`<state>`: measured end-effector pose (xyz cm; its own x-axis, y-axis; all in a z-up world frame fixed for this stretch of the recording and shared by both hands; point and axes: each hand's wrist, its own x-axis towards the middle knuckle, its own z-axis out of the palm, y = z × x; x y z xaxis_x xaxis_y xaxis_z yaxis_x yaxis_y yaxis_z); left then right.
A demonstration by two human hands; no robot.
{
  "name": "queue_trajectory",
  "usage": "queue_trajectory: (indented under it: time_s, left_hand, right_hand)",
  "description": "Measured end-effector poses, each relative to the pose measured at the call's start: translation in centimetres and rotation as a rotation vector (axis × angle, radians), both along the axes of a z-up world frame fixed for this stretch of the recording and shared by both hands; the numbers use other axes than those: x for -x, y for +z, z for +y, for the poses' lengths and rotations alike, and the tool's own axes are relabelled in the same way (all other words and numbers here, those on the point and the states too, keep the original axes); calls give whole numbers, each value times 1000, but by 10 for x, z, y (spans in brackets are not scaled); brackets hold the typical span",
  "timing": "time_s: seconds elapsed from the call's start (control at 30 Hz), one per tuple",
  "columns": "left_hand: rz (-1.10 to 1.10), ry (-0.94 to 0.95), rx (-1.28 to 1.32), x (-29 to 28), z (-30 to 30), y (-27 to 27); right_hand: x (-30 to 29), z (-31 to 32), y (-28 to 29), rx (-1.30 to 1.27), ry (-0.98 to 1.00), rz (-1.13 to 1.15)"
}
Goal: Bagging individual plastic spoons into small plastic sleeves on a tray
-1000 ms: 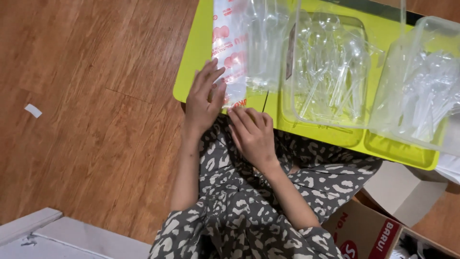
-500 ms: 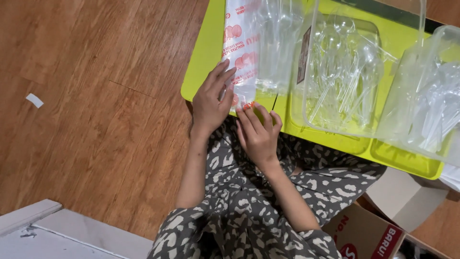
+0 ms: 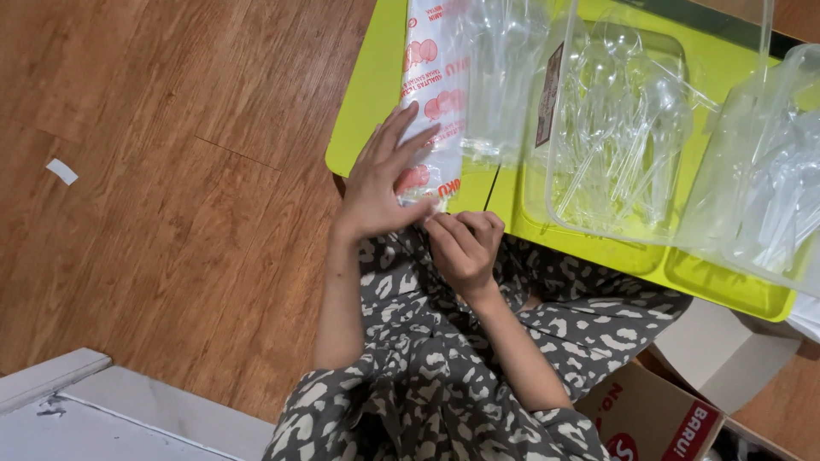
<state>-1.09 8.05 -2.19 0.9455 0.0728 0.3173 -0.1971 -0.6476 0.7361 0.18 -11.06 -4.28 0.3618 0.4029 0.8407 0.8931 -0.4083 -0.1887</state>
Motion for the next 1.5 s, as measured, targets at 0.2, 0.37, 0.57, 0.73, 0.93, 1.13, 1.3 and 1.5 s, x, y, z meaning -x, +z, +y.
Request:
queue_trajectory:
  time_s: [0.2,0.37,0.57,0.73,0.93,1.13,1.3,1.5]
  left_hand:
    - [64,-69,-20,-1,8,-3]
    - [60,16,-42,-2,1,-2]
    - [38,66,-37,-4,-1,-5]
    - [58,68,-42,-5,0,-5]
    - [52,86,-36,-5,-1,-7]
    - [55,90,-57,-3,-4,3]
    - [66,171,-87,-4,-11,12]
    - [-96,96,613,14,-2,27]
  right_hand:
    - [2,5,15,-71,60,9]
    - [3,6,21,-103,133,84]
    - [8,-2,9,-147,163,114]
    - [20,-2,15,-189,149,104]
    - [44,-17,1,-201,183,131]
    - [95,-48,15,-207,354,129]
    - [107,-58,88,-276,693,189]
    - [79,-80,48,-210,481,473]
